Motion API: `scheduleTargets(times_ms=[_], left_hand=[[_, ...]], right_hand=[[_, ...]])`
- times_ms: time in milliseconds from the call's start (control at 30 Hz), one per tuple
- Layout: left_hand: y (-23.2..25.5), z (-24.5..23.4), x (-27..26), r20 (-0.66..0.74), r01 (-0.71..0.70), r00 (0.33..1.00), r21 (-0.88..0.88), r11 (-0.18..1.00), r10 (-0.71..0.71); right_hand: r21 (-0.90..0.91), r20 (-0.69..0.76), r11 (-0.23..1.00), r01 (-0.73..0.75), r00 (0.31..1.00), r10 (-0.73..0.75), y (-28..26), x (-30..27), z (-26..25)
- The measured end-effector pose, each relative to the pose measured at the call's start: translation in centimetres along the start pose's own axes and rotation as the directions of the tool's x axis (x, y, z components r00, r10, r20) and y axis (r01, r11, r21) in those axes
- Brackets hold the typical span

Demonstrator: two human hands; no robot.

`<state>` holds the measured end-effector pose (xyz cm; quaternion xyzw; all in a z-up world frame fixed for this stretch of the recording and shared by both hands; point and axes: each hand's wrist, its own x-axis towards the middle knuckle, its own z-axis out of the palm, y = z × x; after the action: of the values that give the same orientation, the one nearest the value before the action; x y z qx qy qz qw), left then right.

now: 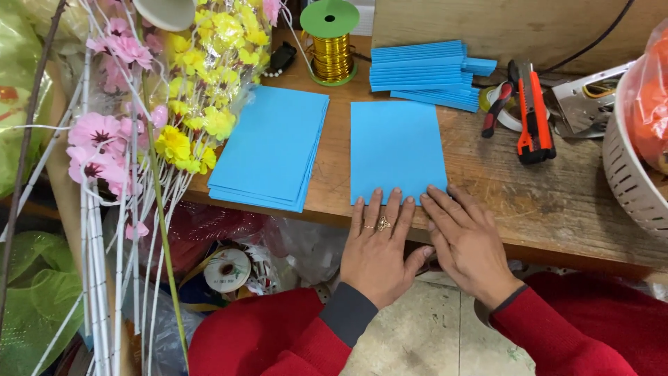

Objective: Folding small rectangular pieces of blue paper into thin strips at a workbench.

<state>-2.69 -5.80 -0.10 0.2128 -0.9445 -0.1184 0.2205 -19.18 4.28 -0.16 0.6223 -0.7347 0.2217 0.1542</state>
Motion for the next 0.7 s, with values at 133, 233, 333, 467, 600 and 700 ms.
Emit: scheduleTargets(times_ms=[133,233,333,467,600,700], left_hand=[[-0.1,0.5,0.0,-0.02,0.002,1.0,0.017,1.0,-0.002],[-0.1,0.7,-0.1,-0.023,0.004,1.0,0.016,1.0,-0.004],[0.0,0.6,0.0,-0.03,0.005,1.0,0.035,0.999,-0.004],[-0.2,0.5,0.1,-0.004,-0.006,1.0,0.031,0.999,0.006],[-0.1,0.4,0.0,0.023,0.017,1.0,0.017,1.0,-0.017],[0.1,0.4,0.1,0.023,0.023,0.999,0.024,0.999,-0.023]], right_hand=[[-0.055,0.079,0.998,-0.002,0.997,0.007,-0.2,0.1,-0.2],[-0.06,0.032,0.998,0.007,0.999,-0.005,-0.3,0.0,0.2],[-0.079,0.017,0.997,0.007,1.0,-0.005,-0.6,0.4,-0.2],[-0.154,0.004,0.988,0.006,1.0,-0.005,1.0,-0.3,-0.6],[-0.117,0.011,0.991,-0.069,0.997,0.071,2.9,-1.9,-1.4],[-0.062,0.029,0.992,-0.109,0.993,0.111,3.4,-2.1,-1.6]])
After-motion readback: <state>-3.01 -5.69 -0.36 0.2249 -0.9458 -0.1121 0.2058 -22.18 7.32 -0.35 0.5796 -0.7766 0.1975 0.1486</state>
